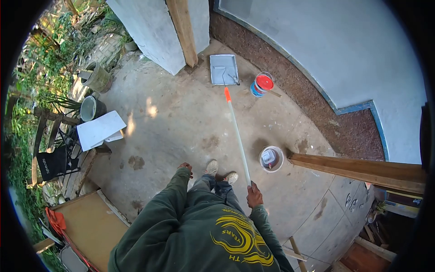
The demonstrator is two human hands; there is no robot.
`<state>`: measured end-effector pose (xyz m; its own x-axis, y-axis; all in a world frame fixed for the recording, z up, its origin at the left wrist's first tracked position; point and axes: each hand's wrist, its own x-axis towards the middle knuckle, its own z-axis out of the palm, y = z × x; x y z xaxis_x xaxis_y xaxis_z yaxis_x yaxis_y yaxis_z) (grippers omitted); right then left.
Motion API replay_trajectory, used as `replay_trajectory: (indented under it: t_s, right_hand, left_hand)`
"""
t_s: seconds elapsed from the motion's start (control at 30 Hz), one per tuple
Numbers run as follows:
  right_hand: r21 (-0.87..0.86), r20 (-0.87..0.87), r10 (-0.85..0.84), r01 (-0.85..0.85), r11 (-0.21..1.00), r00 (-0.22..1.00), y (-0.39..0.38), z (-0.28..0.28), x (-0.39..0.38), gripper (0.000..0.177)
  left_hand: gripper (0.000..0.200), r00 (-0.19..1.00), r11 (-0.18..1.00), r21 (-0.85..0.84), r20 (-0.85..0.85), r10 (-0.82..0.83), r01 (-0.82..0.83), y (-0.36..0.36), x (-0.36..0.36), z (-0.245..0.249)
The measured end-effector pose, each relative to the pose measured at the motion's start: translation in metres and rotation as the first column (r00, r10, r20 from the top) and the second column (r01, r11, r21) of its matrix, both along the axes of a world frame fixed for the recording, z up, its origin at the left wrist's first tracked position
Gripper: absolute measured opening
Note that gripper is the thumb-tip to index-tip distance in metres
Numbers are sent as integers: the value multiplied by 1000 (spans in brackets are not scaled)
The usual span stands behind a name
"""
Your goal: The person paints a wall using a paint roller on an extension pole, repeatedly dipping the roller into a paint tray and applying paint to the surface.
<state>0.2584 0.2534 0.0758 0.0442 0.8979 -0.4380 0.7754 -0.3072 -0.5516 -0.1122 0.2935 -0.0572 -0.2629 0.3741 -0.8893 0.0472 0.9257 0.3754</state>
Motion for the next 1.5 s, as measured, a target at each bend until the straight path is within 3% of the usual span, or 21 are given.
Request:
replay_trajectory:
  t_s: [0.07,0.17,0.23,0.27,0.33,0.47,0.53,0.63,0.7,0.8,0.9,0.97,1.03,1.07,1.13,1.23,1.3,1.33,1.4,1.47,1.5]
  right_hand:
    - [94,44,79,-83,992,996,0,-1,0,37]
    - [-31,-43,50,-51,998,998,-29,12,13,37]
    - [122,177,314,-338,933,933,-55,26,25,31]
    - [121,182,323,-347,930,929,-66,34,29,31]
    - [-164,-75,-47,34,986,996,-82,51,35,32]
    - [-156,-75,-50,38,987,996,-76,61,31,33]
    - [-163,21,-27,30,986,999,-50,51,19,35]
    - [-182,-53,-105,94,979,993,-12,21,3,37]
    - [-204,-5,-112,109,973,994,7,12,-6,36]
    - [-310,-19,-222,205,928,975,16,45,-19,35]
    - [-260,-59,-213,191,946,975,-27,28,2,35]
    - [-15,11,67,-67,998,998,-60,29,20,37]
    - [101,-43,135,-131,986,990,-84,38,33,37]
    - [106,-37,139,-135,985,990,-85,44,35,37]
    - [-142,-125,-65,47,989,990,-88,54,35,36]
    - [-189,-60,-93,80,979,994,-52,64,10,35]
    - [-235,-30,-110,100,967,993,-37,53,2,35]
    - [-177,-44,-79,70,982,996,-29,33,0,33]
    - [-102,-62,-52,45,994,997,-20,22,-5,32]
    - [-158,-40,-72,65,985,997,-9,26,-9,28]
    - [-100,-61,-33,26,995,998,-15,22,-4,27]
  left_hand:
    - [30,999,1000,-6,52,-4,4,6,0,4]
    - [30,999,1000,0,48,21,-21,5,-1,2]
    - [30,998,998,7,42,54,-54,-1,-2,-1]
    - [29,996,997,18,33,77,-77,-3,-3,-2]
    - [28,997,997,2,16,79,-79,-12,-4,-6]
    - [24,995,995,-11,-25,97,-97,-36,-11,-38]
    - [23,995,996,-13,-28,92,-92,-37,-9,-33]
    - [23,997,998,-28,-54,47,-49,-30,-13,-28]
    - [27,998,998,-9,6,55,-55,-21,-12,-30]
    - [31,998,1000,4,48,29,-30,-1,-8,-5]
    - [32,997,999,27,72,22,-24,8,-7,-6]
    - [31,997,997,45,54,55,-58,6,-5,0]
    - [29,996,994,67,37,84,-87,3,-4,-2]
    - [27,996,996,41,40,83,-85,-3,-7,-13]
    - [26,996,997,20,49,75,-76,-14,-10,-33]
    - [23,998,999,-9,-32,46,-46,-34,-15,-73]
    - [25,993,996,-8,-81,-86,86,-40,-24,-104]
    - [25,992,995,-2,-86,-96,96,-36,-26,-101]
    - [29,998,999,-6,25,50,-50,-21,-24,-87]
    - [30,999,999,-11,33,37,-37,0,-17,-46]
    - [32,999,999,-31,45,28,-26,13,-16,-29]
